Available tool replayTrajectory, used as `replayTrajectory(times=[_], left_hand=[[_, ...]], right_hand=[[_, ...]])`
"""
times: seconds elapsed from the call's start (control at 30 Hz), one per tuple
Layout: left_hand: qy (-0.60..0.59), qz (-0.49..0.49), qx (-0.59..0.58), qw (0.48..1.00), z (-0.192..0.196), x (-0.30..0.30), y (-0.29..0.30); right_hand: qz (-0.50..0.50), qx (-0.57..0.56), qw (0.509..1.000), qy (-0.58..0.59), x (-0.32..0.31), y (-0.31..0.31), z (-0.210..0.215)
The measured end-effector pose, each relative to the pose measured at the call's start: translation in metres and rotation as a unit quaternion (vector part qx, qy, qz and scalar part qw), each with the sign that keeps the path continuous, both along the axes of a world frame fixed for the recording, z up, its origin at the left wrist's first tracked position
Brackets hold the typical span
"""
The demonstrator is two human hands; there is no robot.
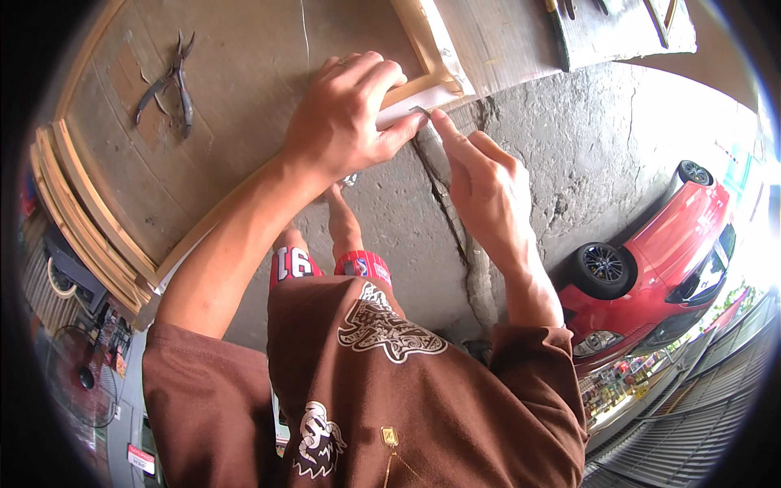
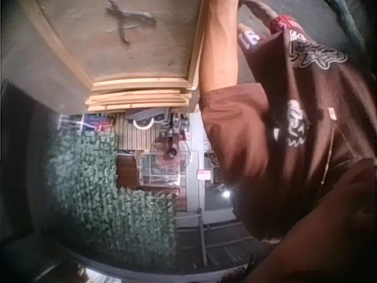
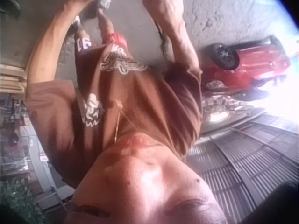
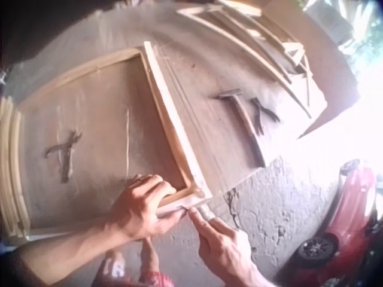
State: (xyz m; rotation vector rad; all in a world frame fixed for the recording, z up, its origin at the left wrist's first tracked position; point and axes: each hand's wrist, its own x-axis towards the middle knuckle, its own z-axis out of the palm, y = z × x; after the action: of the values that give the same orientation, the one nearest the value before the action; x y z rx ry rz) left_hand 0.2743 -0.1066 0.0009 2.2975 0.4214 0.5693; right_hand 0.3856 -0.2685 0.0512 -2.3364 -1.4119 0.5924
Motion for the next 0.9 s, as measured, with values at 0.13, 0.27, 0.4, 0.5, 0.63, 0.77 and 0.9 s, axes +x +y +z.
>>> replayTrajectory(times=[0.13,0.27,0.4,0.5,0.63,0.77,0.9], left_hand=[[-0.001,0.004,0.000,1.000,0.000,0.000,-0.001],[0.005,0.010,-0.001,1.000,-0.002,-0.002,-0.002],[0.011,0.020,-0.032,0.999,-0.006,-0.004,-0.005],[0.007,0.001,-0.039,0.999,-0.001,-0.004,-0.004],[0.001,-0.006,-0.046,0.999,-0.003,-0.004,-0.002],[0.005,-0.003,-0.049,0.999,-0.002,-0.004,-0.002],[0.002,0.003,-0.032,0.999,-0.003,-0.003,-0.001]], right_hand=[[0.037,-0.074,0.996,-0.025,0.001,0.011,0.021],[0.060,-0.150,0.986,-0.036,0.004,0.028,0.037],[0.100,-0.253,0.960,-0.064,0.005,0.048,0.051],[0.086,-0.243,0.965,-0.055,0.004,0.048,0.048],[0.023,-0.132,0.990,0.048,0.005,0.022,0.018],[-0.011,0.050,0.997,0.056,-0.007,-0.006,-0.029],[-0.011,0.109,0.992,0.059,-0.007,-0.011,-0.046]])
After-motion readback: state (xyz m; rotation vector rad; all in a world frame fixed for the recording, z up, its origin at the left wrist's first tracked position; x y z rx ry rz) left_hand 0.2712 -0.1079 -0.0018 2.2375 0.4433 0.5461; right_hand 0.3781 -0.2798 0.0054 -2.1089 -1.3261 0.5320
